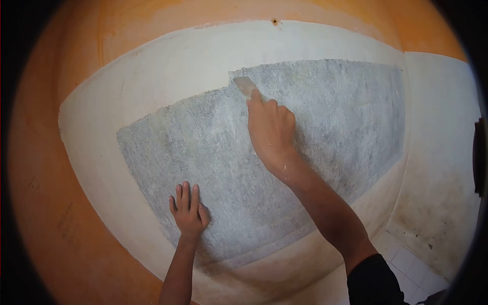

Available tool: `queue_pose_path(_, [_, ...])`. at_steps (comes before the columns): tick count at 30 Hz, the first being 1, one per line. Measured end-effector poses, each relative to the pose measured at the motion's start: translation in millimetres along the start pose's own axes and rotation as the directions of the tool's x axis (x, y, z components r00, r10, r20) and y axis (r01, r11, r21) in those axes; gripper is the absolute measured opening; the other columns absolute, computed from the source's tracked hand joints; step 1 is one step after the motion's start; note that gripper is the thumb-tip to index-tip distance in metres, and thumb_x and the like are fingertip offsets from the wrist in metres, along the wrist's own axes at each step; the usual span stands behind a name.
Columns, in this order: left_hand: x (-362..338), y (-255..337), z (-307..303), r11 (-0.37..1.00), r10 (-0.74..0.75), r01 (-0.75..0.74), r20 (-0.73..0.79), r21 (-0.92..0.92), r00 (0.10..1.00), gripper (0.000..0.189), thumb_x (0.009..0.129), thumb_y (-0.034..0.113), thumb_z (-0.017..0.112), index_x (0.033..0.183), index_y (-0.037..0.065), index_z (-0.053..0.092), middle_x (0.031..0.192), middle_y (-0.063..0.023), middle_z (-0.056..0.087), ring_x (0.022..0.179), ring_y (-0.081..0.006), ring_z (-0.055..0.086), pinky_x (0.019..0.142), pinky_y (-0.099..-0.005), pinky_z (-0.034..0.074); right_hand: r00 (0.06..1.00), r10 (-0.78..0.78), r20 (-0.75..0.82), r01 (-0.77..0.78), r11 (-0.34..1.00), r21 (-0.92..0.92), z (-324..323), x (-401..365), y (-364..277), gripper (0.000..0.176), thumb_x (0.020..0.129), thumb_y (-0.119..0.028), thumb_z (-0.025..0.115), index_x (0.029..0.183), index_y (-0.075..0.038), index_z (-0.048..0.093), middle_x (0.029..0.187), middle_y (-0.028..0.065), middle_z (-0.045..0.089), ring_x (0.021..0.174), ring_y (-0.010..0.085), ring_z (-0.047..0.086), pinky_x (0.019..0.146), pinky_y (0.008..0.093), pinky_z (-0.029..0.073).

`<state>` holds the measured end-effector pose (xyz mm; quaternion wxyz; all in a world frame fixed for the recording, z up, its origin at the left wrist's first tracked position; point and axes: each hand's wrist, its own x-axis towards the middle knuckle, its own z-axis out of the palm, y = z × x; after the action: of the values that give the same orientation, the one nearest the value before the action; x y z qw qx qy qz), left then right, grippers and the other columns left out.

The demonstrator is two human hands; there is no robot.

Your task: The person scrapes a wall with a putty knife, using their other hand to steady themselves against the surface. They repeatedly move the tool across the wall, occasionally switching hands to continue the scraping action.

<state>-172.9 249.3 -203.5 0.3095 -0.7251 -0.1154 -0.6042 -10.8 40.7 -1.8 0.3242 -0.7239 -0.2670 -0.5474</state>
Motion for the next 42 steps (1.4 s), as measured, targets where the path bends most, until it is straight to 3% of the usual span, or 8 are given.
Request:
queue_pose_path(14, [1,1,3,1.000,-0.001,0.001,-0.027,0.012,1.000,0.050,0.089,0.013,0.045,0.135,0.004,0.061,0.148,-0.0190,0.051,0.145,-0.0330,0.038,0.121,-0.0502,0.015,0.997,-0.067,-0.036,0.069,0.995,0.074,14,-2,-5,0.034,0.087,-0.007,0.066,0.119,0.002,0.058,0.074,0.0154,0.066,0.056,0.0234,0.069,0.043,0.0311,0.054])
queue_pose_path(16, [1,2,2,1.000,-0.008,0.008,-0.018,0.002,1.000,0.050,0.089,0.013,0.046,0.135,0.004,0.061,0.148,-0.0188,0.051,0.145,-0.0330,0.038,0.121,-0.0502,0.015,0.991,-0.034,0.131,0.016,0.991,0.135,8,-2,-8,0.034,0.103,-0.022,0.051,0.129,0.001,0.050,0.086,0.0222,0.065,0.070,0.0339,0.070,0.058,0.0420,0.057])
queue_pose_path(20, [-1,0,3,1.000,-0.005,0.005,-0.018,0.010,1.000,0.050,0.088,0.013,0.045,0.135,0.004,0.061,0.148,-0.0185,0.050,0.145,-0.0330,0.038,0.121,-0.0501,0.016,0.985,-0.045,0.168,-0.003,0.962,0.274,-7,-25,0,0.041,0.091,-0.009,0.062,0.129,0.004,0.054,0.089,0.0253,0.064,0.072,0.0331,0.071,0.054,0.0373,0.056])
queue_pose_path(23, [-1,0,3,1.000,-0.009,0.009,-0.017,0.003,1.000,0.050,0.089,0.013,0.045,0.135,0.004,0.061,0.148,-0.0182,0.050,0.145,-0.0329,0.038,0.121,-0.0501,0.016,0.977,-0.091,0.195,0.018,0.937,0.348,-12,-46,21,0.043,0.093,-0.010,0.060,0.136,-0.003,0.055,0.094,0.0234,0.062,0.074,0.0334,0.070,0.058,0.0395,0.055])
queue_pose_path(25, [0,1,3,1.000,-0.014,0.014,-0.009,0.000,1.000,0.049,0.089,0.013,0.045,0.135,0.004,0.061,0.148,-0.0181,0.050,0.145,-0.0328,0.038,0.121,-0.0500,0.016,0.964,-0.172,0.205,0.065,0.893,0.445,-6,-55,36,0.046,0.099,-0.016,0.054,0.145,-0.017,0.053,0.081,0.0120,0.055,0.069,0.0262,0.062,0.061,0.0394,0.052])
queue_pose_path(29, [0,2,4,1.000,-0.019,0.019,-0.013,0.020,1.000,0.049,0.090,0.014,0.045,0.135,0.004,0.061,0.148,-0.0180,0.050,0.145,-0.0323,0.039,0.121,-0.0499,0.016,0.975,-0.202,0.093,0.140,0.882,0.450,1,-63,53,0.041,0.096,-0.012,0.057,0.136,-0.019,0.061,0.091,0.0142,0.062,0.063,0.0244,0.066,0.054,0.0352,0.054])
queue_pose_path(37, [-1,-1,4,1.000,-0.010,0.010,-0.023,0.027,1.000,0.050,0.089,0.015,0.044,0.134,0.004,0.062,0.148,-0.0184,0.050,0.145,-0.0325,0.038,0.122,-0.0491,0.015,0.959,-0.278,0.055,0.255,0.932,0.258,10,-44,59,0.037,0.096,-0.020,0.062,0.133,-0.021,0.064,0.076,0.0082,0.059,0.051,0.0185,0.056,0.048,0.0312,0.047])
queue_pose_path(42, [-1,0,4,0.999,-0.019,0.019,-0.013,0.038,1.000,0.049,0.088,0.014,0.045,0.133,0.004,0.063,0.148,-0.0182,0.051,0.145,-0.0320,0.038,0.122,-0.0486,0.015,0.957,-0.280,-0.076,0.289,0.902,0.319,10,-12,27,0.030,0.097,-0.024,0.062,0.125,-0.019,0.069,0.070,0.0087,0.057,0.051,0.0201,0.056,0.047,0.0319,0.046])
